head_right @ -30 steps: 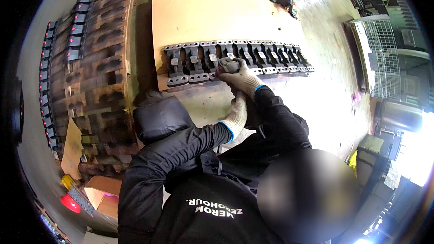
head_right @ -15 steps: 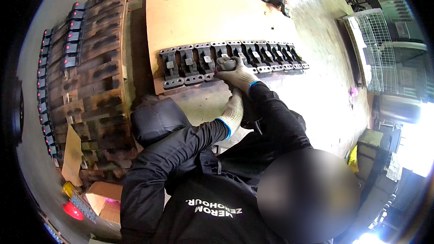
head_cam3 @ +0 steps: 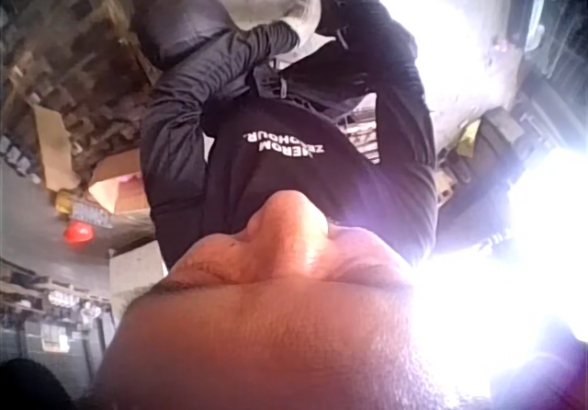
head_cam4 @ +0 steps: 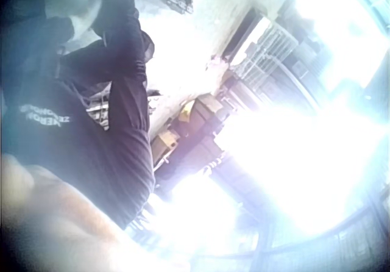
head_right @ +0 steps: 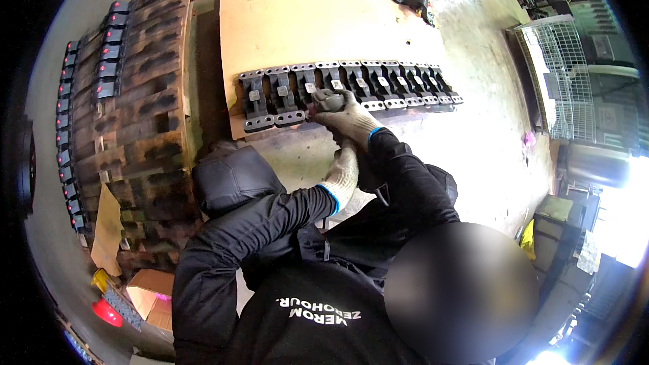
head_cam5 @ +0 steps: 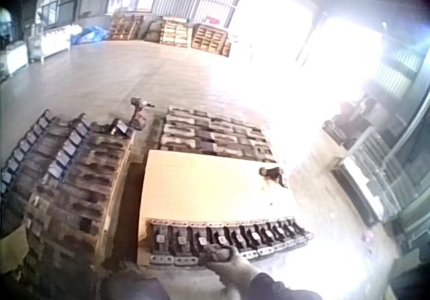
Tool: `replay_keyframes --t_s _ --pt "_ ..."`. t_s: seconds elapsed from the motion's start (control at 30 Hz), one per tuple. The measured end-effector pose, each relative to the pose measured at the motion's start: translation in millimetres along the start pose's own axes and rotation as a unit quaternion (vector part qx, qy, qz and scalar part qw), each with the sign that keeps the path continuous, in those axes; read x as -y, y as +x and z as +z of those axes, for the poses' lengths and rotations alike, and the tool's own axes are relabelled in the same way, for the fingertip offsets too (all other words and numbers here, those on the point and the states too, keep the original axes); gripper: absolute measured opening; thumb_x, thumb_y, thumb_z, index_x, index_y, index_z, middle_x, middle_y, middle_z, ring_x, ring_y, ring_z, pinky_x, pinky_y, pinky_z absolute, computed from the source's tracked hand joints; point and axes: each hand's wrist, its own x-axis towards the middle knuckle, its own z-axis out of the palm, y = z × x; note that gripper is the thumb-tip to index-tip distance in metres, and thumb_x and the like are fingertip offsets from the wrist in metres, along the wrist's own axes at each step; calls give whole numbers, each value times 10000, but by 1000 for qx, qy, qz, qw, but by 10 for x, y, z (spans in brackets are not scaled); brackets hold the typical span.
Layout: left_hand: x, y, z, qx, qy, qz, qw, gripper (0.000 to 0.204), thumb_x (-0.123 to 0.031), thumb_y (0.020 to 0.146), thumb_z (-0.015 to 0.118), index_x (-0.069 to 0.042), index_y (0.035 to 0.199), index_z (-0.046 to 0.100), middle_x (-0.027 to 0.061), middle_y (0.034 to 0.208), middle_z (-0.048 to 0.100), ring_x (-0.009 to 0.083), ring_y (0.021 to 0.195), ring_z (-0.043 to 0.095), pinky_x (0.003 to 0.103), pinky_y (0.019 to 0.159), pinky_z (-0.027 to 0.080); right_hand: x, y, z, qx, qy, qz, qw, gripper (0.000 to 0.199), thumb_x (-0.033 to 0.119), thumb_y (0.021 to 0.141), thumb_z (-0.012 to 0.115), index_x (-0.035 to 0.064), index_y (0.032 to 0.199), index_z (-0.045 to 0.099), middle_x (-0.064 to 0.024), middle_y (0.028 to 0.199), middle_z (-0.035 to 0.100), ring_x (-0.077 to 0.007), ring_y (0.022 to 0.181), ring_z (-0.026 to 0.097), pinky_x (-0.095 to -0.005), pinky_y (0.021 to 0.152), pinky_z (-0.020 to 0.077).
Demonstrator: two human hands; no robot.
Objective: The person sits on the floor and uses a power drill to fasten screws into a long, segmented metal assembly resting on a wooden board. The person systematically moves along the assembly, drilling into multiple sections. Another person is briefly visible in the background.
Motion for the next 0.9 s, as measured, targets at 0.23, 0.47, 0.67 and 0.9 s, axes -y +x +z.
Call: replay_keyframes --t_s 0.23,0.47,0.67,0.9 --pt "236 351 69 116 -224 -24 967 837 -703 1022 350 -36 1508 486 145 1447 608 277 1297 605 372 1092 474 -121 37 -145 -79 -64 -25 994 1167 554 709 903 -63 1518 332 -202 1154 702 -244 985 712 -343 847 592" --pt "16 162 90 59 -31 -18 998 824 -703 1017 364 -48 1502 486 110 1467 602 269 1308 600 371 1091 477 54 -18 -164 -41 -88 27 995 1161 563 700 897 -38 1527 347 -220 1193 693 -274 1008 715 -349 882 587" --pt "81 306 145 47 -14 10 999 905 -742 1003 307 13 1472 480 196 1362 633 318 1248 636 401 1039 511 59 -1 -228 -31 -63 38 997 1175 548 683 910 -48 1522 342 -235 1257 670 -286 1111 687 -362 954 560" --pt "-66 138 58 50 -8 25 998 899 -742 1006 327 11 1471 488 182 1370 639 305 1240 642 397 1042 520 100 68 -153 -38 -101 27 994 1193 565 691 903 -36 1543 321 -204 1204 683 -250 1000 703 -355 874 587"
